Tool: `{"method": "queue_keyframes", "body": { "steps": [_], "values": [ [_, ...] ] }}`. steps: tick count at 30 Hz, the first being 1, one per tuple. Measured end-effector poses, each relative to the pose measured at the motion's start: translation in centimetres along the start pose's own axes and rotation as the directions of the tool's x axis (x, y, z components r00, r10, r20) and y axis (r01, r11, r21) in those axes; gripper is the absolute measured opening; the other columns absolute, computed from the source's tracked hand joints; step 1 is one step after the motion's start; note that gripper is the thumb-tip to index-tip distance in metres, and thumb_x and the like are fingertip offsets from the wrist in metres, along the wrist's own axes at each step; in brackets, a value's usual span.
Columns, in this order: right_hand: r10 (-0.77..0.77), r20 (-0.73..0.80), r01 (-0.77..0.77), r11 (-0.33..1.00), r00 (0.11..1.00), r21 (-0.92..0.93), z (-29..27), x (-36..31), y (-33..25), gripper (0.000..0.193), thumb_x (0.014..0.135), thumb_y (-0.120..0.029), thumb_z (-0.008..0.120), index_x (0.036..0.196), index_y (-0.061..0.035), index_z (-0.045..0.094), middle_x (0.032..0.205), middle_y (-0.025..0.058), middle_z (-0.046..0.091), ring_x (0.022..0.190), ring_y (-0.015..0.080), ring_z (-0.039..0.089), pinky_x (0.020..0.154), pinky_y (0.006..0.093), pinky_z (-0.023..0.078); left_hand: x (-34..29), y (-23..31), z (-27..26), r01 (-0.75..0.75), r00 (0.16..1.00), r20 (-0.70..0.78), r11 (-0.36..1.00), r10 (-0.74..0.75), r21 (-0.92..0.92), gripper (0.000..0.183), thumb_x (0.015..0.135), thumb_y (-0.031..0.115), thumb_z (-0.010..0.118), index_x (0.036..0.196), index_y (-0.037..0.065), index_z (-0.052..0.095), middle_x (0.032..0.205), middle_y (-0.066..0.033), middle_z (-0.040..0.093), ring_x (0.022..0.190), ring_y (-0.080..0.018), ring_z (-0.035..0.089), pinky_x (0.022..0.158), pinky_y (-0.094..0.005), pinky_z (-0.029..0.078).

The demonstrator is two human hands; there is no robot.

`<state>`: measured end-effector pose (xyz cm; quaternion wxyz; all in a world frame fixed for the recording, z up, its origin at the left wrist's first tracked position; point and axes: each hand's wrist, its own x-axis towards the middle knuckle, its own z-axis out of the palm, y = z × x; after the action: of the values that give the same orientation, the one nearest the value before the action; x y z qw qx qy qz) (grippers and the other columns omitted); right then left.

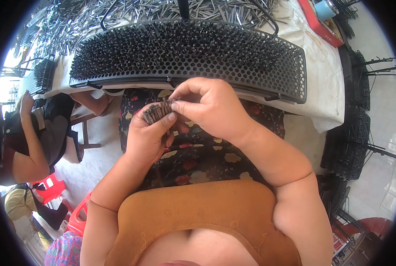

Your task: The person inserts small metal rods into a perforated template one by one by hand.

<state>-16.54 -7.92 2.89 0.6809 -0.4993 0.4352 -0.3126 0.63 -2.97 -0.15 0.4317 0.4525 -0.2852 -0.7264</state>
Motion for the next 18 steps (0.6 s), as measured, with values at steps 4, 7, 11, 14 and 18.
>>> {"method": "queue_keyframes", "body": {
  "steps": [4, 7, 11, 14, 18],
  "values": [
    [0.033, 0.017, -0.030, 0.988, 0.999, -0.150, -0.1, 0.2, 0.0, 0.012, 0.089, 0.000, 0.066, 0.100, 0.0038, 0.067, 0.092, 0.0075, 0.069, 0.084, 0.0101, 0.065, 0.072, 0.0230, 0.053, 0.0, 0.1, -0.2, 0.023, 0.999, -0.023, 0.998, -0.022, 0.059, 0.014, 0.095, 0.006, 0.060, 0.107, 0.000, 0.057, 0.092, -0.0101, 0.071, 0.073, -0.0120, 0.068, 0.044, -0.0190, 0.044],
    [-0.178, -0.128, 0.173, 0.984, 0.976, -0.046, -0.5, 1.0, -0.1, 0.008, 0.088, -0.002, 0.068, 0.094, 0.0005, 0.064, 0.085, 0.0029, 0.067, 0.073, 0.0086, 0.063, 0.062, 0.0235, 0.052, 0.1, 0.1, -0.6, 0.038, 0.998, -0.050, 0.998, -0.036, 0.040, 0.014, 0.095, 0.006, 0.060, 0.107, 0.000, 0.057, 0.092, -0.0109, 0.071, 0.071, -0.0118, 0.067, 0.043, -0.0191, 0.043],
    [-0.616, -0.323, 0.481, 0.776, 0.719, -0.409, -2.3, 3.0, 0.1, 0.010, 0.086, 0.002, 0.070, 0.095, 0.0004, 0.066, 0.087, 0.0057, 0.071, 0.077, 0.0097, 0.067, 0.069, 0.0229, 0.054, 0.5, -0.5, -1.0, 0.049, 0.992, -0.118, 0.999, -0.047, 0.019, 0.012, 0.093, 0.005, 0.060, 0.103, -0.002, 0.060, 0.087, -0.0147, 0.070, 0.066, -0.0166, 0.066, 0.044, -0.0202, 0.042],
    [-0.879, -0.180, 0.555, 0.426, 0.442, -0.714, -3.2, 3.8, 0.4, 0.010, 0.084, 0.001, 0.071, 0.092, -0.0016, 0.068, 0.086, 0.0111, 0.073, 0.073, 0.0177, 0.071, 0.065, 0.0269, 0.056, 0.4, -0.5, -0.6, 0.083, 0.987, -0.140, 0.995, -0.075, 0.049, 0.012, 0.093, 0.005, 0.060, 0.103, -0.002, 0.060, 0.087, -0.0143, 0.070, 0.066, -0.0160, 0.066, 0.043, -0.0202, 0.041],
    [-0.875, -0.129, 0.521, 0.389, 0.466, -0.759, -3.6, 4.3, 0.9, 0.011, 0.081, 0.000, 0.072, 0.091, -0.0033, 0.069, 0.085, 0.0112, 0.072, 0.073, 0.0215, 0.071, 0.064, 0.0278, 0.055, 0.5, -0.6, -0.9, 0.097, 0.991, -0.102, 0.994, -0.092, 0.053, 0.010, 0.094, 0.005, 0.059, 0.103, 0.000, 0.058, 0.088, -0.0113, 0.070, 0.066, -0.0120, 0.065, 0.042, -0.0198, 0.041]
  ]
}}
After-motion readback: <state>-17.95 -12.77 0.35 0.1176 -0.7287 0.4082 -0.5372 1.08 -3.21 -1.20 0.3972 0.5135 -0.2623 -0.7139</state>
